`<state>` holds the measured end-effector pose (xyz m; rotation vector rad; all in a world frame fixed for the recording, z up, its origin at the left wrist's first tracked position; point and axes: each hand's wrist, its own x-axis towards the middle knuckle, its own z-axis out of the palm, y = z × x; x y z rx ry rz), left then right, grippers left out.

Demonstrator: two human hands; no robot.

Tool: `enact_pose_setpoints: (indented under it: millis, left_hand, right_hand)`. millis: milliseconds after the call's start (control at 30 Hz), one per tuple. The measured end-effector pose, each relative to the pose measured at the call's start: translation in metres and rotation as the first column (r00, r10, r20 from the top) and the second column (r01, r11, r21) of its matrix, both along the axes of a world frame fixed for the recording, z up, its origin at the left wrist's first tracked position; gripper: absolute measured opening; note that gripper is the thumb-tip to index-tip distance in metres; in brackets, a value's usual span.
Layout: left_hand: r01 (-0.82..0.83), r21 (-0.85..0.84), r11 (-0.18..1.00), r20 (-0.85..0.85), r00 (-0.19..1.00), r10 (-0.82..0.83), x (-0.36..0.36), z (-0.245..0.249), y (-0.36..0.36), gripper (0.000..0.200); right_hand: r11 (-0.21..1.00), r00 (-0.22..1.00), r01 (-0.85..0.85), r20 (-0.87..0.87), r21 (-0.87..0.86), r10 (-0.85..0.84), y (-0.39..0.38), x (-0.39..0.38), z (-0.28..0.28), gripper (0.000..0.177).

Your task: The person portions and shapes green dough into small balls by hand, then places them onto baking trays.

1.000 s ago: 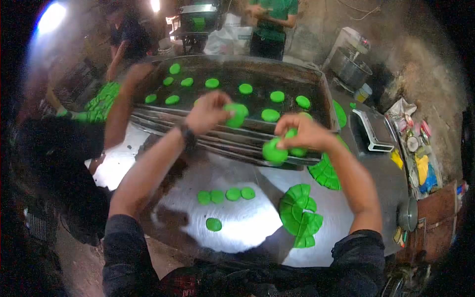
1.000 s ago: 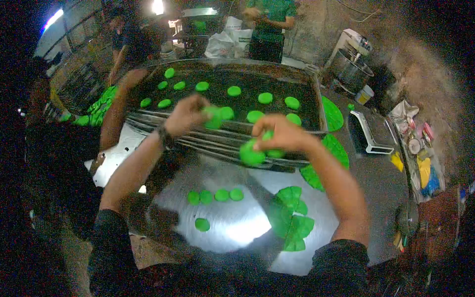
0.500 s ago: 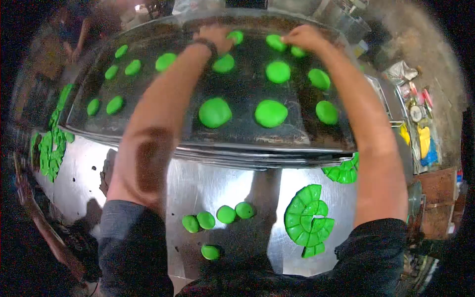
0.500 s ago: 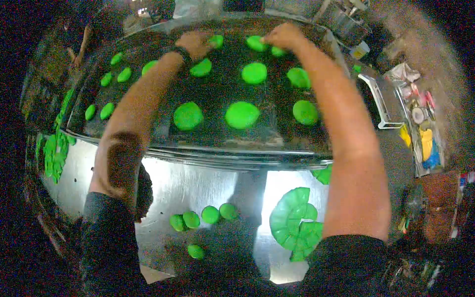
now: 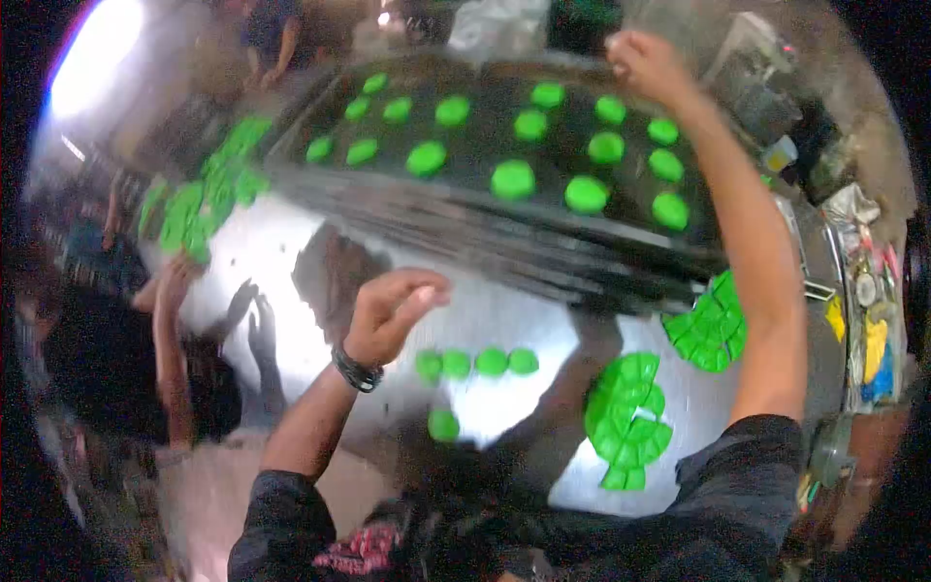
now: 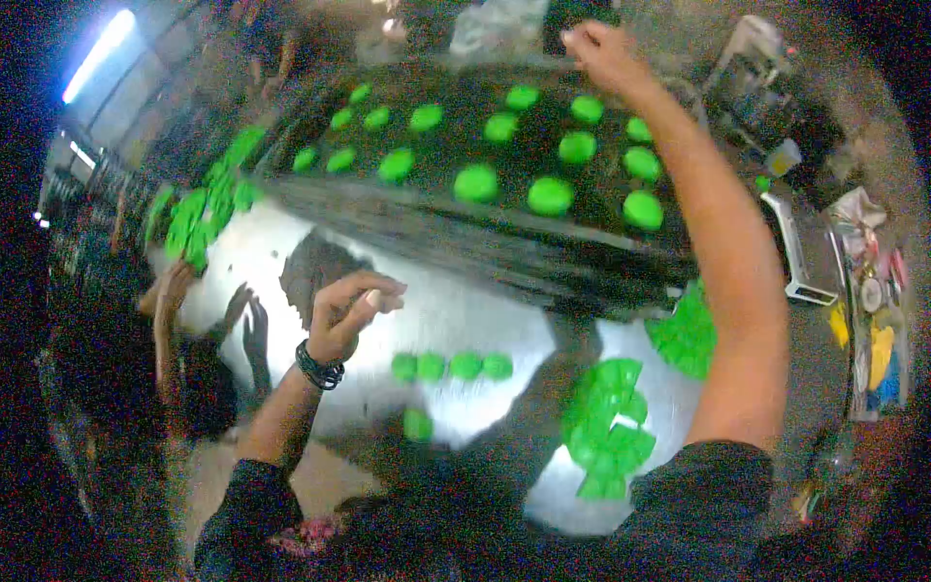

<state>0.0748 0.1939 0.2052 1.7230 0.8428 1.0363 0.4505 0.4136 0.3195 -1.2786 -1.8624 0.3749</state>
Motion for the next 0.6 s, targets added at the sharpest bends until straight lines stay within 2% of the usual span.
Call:
enact_pose_setpoints:
  millis: [33,67,100,167,233,267,300,333,367,400,433,467,500,533,567,600]
  left_hand:
    - [-0.128,-0.192,0.973,0.055,0.989,0.140,-0.016,-0.020,-0.034,0.023]
    - [-0.277,-0.251,0.928,-0.080,0.961,0.265,-0.038,-0.043,-0.061,0.022]
    - [-0.430,-0.309,0.848,-0.051,0.898,0.437,-0.050,-0.067,-0.087,0.028]
    - [-0.484,-0.328,0.812,-0.129,0.874,0.468,-0.087,-0.111,-0.133,0.029]
    - [-0.541,-0.302,0.785,-0.201,0.841,0.502,-0.114,-0.154,-0.168,0.030]
    - [-0.565,-0.255,0.785,-0.262,0.822,0.506,-0.125,-0.176,-0.183,0.030]
    - [-0.579,-0.161,0.799,-0.364,0.788,0.497,-0.134,-0.196,-0.196,0.030]
    - [-0.568,-0.038,0.822,-0.492,0.727,0.480,-0.137,-0.207,-0.201,0.031]
    - [-0.466,0.266,0.844,-0.830,0.334,0.446,-0.123,-0.186,-0.199,0.032]
    - [-0.572,0.091,0.815,-0.777,0.471,0.418,-0.116,-0.190,-0.194,0.034]
    - [-0.652,-0.084,0.754,-0.694,0.581,0.425,-0.110,-0.193,-0.189,0.035]
    - [-0.635,-0.175,0.753,-0.494,0.718,0.490,-0.098,-0.212,-0.193,0.037]
    - [-0.583,-0.124,0.803,-0.474,0.746,0.469,-0.084,-0.205,-0.195,0.038]
    - [-0.529,-0.071,0.846,-0.453,0.772,0.445,-0.069,-0.198,-0.197,0.040]
    - [-0.394,0.107,0.913,-0.627,0.685,0.370,-0.057,-0.167,-0.190,0.042]
    - [-0.381,0.111,0.918,-0.643,0.677,0.358,-0.045,-0.162,-0.188,0.042]
  right_hand:
    - [0.982,0.979,-0.177,-0.110,-0.063,0.169,-0.027,-0.025,0.002,0.037]
    - [0.962,0.966,-0.235,-0.142,-0.139,0.216,-0.076,-0.058,0.006,0.036]
    - [0.899,0.937,-0.340,-0.014,-0.275,0.350,-0.111,-0.075,0.003,0.039]
    - [0.756,0.832,-0.477,0.045,-0.449,0.552,-0.164,-0.108,-0.038,0.040]
    - [0.714,0.755,-0.557,0.101,-0.424,0.648,-0.197,-0.130,-0.115,0.043]
    - [0.714,0.737,-0.366,0.282,-0.597,0.614,-0.212,-0.142,-0.139,0.045]
    - [0.738,0.753,-0.202,0.380,-0.644,0.538,-0.225,-0.151,-0.175,0.043]
    - [0.852,0.729,-0.137,0.531,-0.505,0.432,-0.231,-0.143,-0.244,0.045]
    - [0.911,0.741,-0.042,0.599,-0.410,0.303,-0.250,-0.139,-0.267,0.043]
    - [0.951,0.743,0.052,0.648,-0.305,0.167,-0.263,-0.138,-0.276,0.041]
    - [0.955,0.779,-0.015,0.595,-0.296,0.197,-0.267,-0.135,-0.277,0.038]
    - [0.952,0.807,-0.083,0.541,-0.295,0.238,-0.271,-0.129,-0.277,0.037]
    - [0.942,0.826,-0.153,0.485,-0.298,0.287,-0.276,-0.125,-0.276,0.036]
    - [0.869,0.844,-0.171,0.385,-0.465,0.372,-0.279,-0.123,-0.274,0.035]
    - [0.771,0.862,-0.187,0.275,-0.609,0.426,-0.278,-0.122,-0.269,0.035]
    - [0.664,0.878,-0.204,0.166,-0.719,0.449,-0.271,-0.120,-0.260,0.036]
